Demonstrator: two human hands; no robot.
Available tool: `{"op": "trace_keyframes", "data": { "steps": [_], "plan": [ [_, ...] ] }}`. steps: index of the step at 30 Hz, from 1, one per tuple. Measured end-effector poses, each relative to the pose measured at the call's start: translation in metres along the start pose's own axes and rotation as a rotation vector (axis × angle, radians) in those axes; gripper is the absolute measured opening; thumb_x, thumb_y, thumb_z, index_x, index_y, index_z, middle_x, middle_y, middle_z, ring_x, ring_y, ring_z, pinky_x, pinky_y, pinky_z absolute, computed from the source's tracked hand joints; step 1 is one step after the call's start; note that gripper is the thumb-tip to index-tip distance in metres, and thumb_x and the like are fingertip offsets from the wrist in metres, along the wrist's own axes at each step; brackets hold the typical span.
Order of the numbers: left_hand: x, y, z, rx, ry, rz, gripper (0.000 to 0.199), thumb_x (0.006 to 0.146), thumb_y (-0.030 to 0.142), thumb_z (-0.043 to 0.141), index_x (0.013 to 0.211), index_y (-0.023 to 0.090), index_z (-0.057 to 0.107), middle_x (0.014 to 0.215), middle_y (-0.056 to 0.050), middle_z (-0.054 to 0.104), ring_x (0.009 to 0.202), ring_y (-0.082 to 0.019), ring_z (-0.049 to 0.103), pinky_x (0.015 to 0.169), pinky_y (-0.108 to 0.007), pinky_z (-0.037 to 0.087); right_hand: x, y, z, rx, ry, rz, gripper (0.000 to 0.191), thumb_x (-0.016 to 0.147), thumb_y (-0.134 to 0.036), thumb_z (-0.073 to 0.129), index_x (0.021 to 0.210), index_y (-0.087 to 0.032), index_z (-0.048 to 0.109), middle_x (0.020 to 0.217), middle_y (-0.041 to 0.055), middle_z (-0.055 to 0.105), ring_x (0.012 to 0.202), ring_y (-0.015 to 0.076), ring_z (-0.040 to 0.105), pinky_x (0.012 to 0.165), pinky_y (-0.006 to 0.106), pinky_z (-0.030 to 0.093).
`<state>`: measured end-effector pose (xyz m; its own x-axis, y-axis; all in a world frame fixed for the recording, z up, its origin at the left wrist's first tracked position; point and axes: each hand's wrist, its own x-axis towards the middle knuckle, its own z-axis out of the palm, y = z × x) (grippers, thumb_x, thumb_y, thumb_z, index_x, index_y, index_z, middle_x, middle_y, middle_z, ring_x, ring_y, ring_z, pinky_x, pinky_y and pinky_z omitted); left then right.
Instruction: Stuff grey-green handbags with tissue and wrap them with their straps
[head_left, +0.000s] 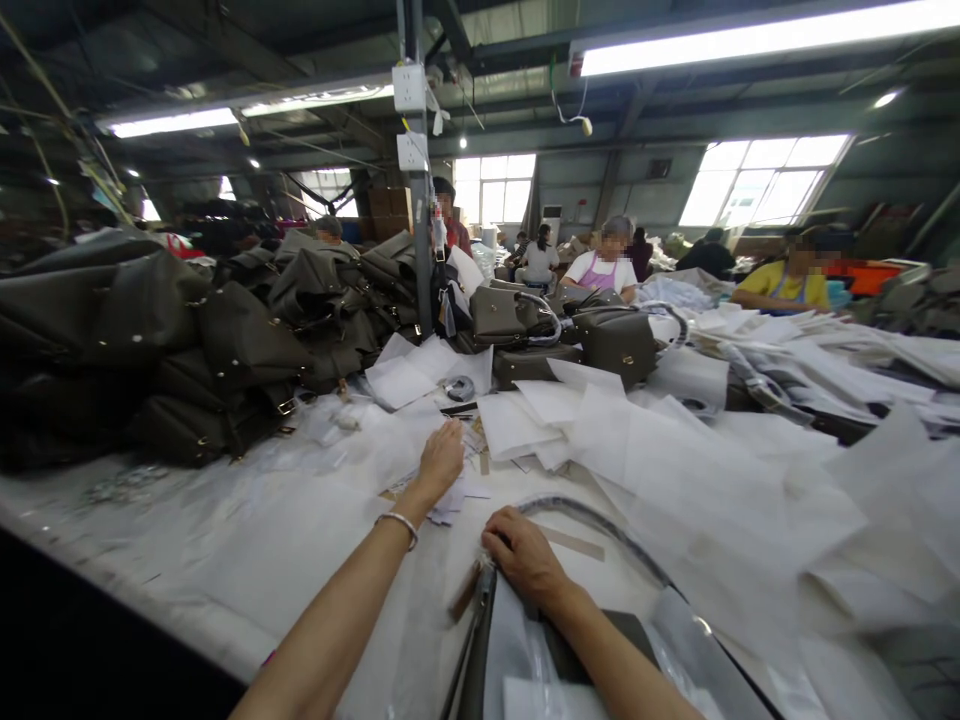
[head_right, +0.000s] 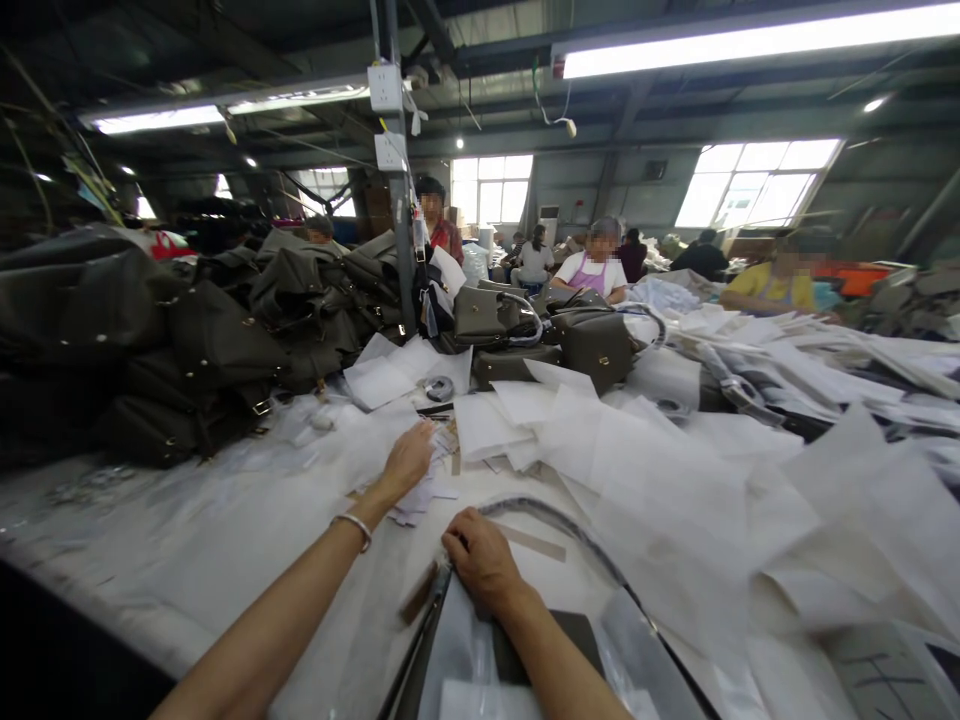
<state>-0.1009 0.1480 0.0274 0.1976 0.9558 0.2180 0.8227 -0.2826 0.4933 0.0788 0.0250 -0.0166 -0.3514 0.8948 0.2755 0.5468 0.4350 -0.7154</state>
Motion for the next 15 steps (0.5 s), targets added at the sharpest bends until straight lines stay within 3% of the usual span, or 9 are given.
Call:
{"op": "trace_keyframes", "data": {
  "steps": [2,5,10,15],
  "plan": [
    [0.031,-0.002,0.001,0.096,0.027,0.019,0.054,0.089,0.009,0.04,0.143,0.014,0.043,0.159,-0.014,0.029,0.149,-0.026,0.019,0.121,-0.049,0.013,0.0,0.001,0.001,0.003,0.002,-0.001,0.014,0.09,-0.016,0.055,0.083,-0.018,0.066,0.09,0.0045,0.063,0.087,0.0172,0.059,0.082,0.028,0.044],
    [0.077,-0.009,0.003,0.203,0.04,0.015,0.054,0.091,0.01,0.043,0.145,0.016,0.04,0.159,-0.014,0.029,0.15,-0.028,0.015,0.121,-0.053,0.01,-0.002,0.004,0.005,0.012,0.013,-0.005,0.014,0.09,-0.017,0.054,0.083,-0.02,0.065,0.09,0.0046,0.063,0.087,0.0179,0.059,0.081,0.028,0.045],
    [0.135,-0.019,0.015,0.298,0.001,-0.035,0.05,0.093,0.039,0.059,0.137,0.02,0.048,0.149,-0.011,0.041,0.138,-0.032,0.038,0.113,-0.061,0.029,-0.004,0.012,0.013,0.029,0.021,0.008,0.014,0.09,-0.017,0.052,0.082,-0.022,0.062,0.092,0.0048,0.063,0.087,0.0188,0.061,0.08,0.029,0.045],
    [0.158,-0.031,0.028,0.342,-0.009,-0.116,0.042,0.093,0.038,0.061,0.128,0.018,0.054,0.135,-0.011,0.053,0.121,-0.027,0.054,0.102,-0.053,0.046,-0.003,0.024,0.021,0.063,0.012,-0.04,0.015,0.089,-0.016,0.051,0.082,-0.024,0.062,0.092,0.0047,0.063,0.086,0.0183,0.062,0.078,0.028,0.046]
  ]
}}
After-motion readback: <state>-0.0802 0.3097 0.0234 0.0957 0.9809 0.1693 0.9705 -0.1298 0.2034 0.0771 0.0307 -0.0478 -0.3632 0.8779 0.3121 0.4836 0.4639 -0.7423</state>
